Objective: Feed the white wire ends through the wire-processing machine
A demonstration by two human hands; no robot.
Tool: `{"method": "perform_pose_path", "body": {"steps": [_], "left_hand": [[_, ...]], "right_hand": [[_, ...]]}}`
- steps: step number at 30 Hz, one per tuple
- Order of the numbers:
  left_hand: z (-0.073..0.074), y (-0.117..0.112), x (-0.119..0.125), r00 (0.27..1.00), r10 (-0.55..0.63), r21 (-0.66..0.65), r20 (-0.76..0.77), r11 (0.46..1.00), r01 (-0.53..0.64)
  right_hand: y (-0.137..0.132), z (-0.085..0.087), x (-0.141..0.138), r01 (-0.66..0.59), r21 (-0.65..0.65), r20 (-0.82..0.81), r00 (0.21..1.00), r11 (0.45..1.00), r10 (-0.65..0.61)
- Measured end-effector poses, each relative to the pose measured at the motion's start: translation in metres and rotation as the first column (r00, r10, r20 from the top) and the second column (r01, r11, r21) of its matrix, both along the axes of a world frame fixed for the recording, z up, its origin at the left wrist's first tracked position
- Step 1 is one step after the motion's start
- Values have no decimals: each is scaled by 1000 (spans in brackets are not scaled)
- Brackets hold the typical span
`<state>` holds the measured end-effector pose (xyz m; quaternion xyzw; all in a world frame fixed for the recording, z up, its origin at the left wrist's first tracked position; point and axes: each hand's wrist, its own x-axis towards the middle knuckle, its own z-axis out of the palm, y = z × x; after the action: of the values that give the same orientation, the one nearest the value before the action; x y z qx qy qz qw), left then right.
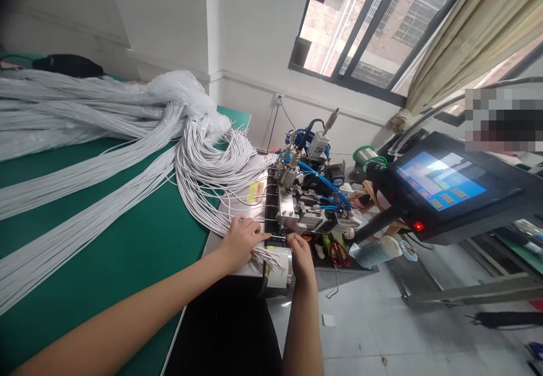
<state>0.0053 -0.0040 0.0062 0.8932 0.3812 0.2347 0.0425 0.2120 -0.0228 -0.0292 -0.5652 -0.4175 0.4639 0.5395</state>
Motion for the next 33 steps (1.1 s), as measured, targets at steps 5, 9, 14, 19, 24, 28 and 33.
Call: {"method": "perform_pose_path", "body": {"steps": [5,9,14,19,24,28,33], "left_hand": [[0,0,-2,1000,6,-1,7,1000,-6],[-2,0,-2,999,32,13,23,999,-32],[-2,-2,-1,992,87,66,92,993,-93],[2,-5,-1,990,66,105,125,991,-79],[8,-7,-2,995,34,99,93,994,-43],[9,-7,-4,998,-1,80,65,997,-4],[4,-3,-9,989,-99,79,110,993,91]], "right_hand": [[-8,-2,1,25,17,-17,1000,1000,-24],[-21,-6,8,103,62,19,994,993,-105],[-45,10,16,110,177,191,971,978,-144],[-70,37,10,-60,190,429,903,980,-28],[-80,44,-2,-202,188,566,822,961,62],[-80,44,-7,-204,197,600,799,959,47],[-70,45,-12,-52,283,622,770,958,-142]]}}
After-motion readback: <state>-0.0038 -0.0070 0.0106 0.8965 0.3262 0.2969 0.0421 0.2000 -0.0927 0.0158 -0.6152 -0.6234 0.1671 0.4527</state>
